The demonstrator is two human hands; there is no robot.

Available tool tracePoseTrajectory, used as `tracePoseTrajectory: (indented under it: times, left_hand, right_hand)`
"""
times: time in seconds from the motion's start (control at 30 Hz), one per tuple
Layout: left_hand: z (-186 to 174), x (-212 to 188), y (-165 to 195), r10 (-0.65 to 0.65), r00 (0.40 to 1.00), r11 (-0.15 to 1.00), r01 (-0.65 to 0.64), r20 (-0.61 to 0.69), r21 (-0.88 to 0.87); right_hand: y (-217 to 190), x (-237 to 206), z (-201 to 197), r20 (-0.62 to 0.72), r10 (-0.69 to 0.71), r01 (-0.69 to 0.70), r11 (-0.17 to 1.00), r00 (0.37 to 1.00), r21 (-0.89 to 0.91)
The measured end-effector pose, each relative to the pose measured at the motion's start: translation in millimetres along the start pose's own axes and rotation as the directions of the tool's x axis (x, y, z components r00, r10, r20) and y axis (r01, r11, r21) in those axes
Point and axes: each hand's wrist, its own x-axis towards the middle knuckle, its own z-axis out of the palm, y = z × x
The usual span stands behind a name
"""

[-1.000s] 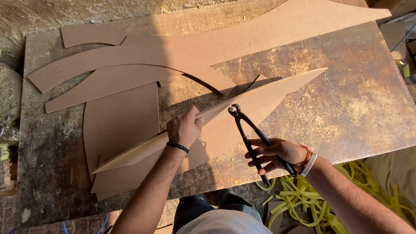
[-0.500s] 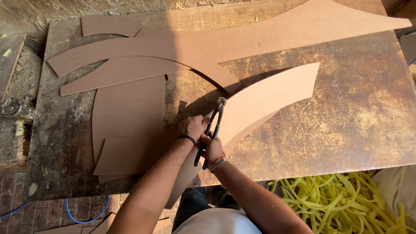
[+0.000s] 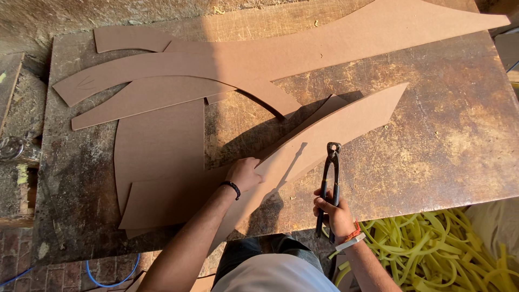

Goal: The person uses a handheld hole punch to make holes in curved brown cardboard pieces. They repeatedly pick up pieces from the floor, place them on a wooden workbench, punch holes, and return the pieces to the floor.

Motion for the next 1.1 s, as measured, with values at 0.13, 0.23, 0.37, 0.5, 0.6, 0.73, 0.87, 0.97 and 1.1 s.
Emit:
tracePoseTrajectory:
  times: [0.13, 0.23, 0.37, 0.5, 0.6, 0.73, 0.87, 0.97, 1.1]
  left_hand:
    - [-18, -42, 12, 0.05, 0.994, 0.998, -0.047, -0.102, 0.036]
    - [-1, -69, -6, 0.183, 0.961, 0.96, -0.13, -0.205, 0.248]
    - [58, -83, -51, 0.376, 0.877, 0.862, -0.213, -0.299, 0.459]
    - [107, -88, -82, 0.36, 0.886, 0.875, -0.212, -0.292, 0.436]
    - [118, -91, -78, 0.357, 0.856, 0.911, -0.231, -0.374, 0.341]
    - [91, -87, -72, 0.319, 0.818, 0.923, -0.152, -0.478, 0.354]
    - [26, -137, -91, 0.325, 0.74, 0.93, -0.138, -0.589, 0.34]
    - [-6, -228, -115, 0.252, 0.659, 0.958, -0.064, -0.709, 0.281]
    - [8, -373, -151, -0.295, 0.536, 0.945, 0.287, -0.791, -0.158]
  right_hand:
    - [-2, -19, -18, -0.01, -0.119, 0.12, 0.989, 0.993, 0.086]
    - [12, -24, -36, -0.003, -0.164, 0.164, 0.986, 0.986, 0.005]
    - [39, -21, -63, 0.033, -0.193, 0.196, 0.959, 0.981, -0.205]
    - [60, -22, -72, 0.102, -0.026, 0.078, 0.832, 0.994, -0.55]
    - [65, -30, -67, 0.106, 0.071, 0.035, 0.652, 0.992, -0.757]
    - [65, -41, -53, 0.297, 0.028, 0.097, 0.913, 0.954, -0.397]
    - [62, -32, -32, 0.443, -0.133, 0.301, 0.892, 0.887, -0.336]
    - [60, -11, -2, 0.552, -0.135, 0.289, 0.936, 0.823, -0.202]
    - [58, 16, 54, 0.647, -0.062, 0.326, 0.897, 0.76, -0.298]
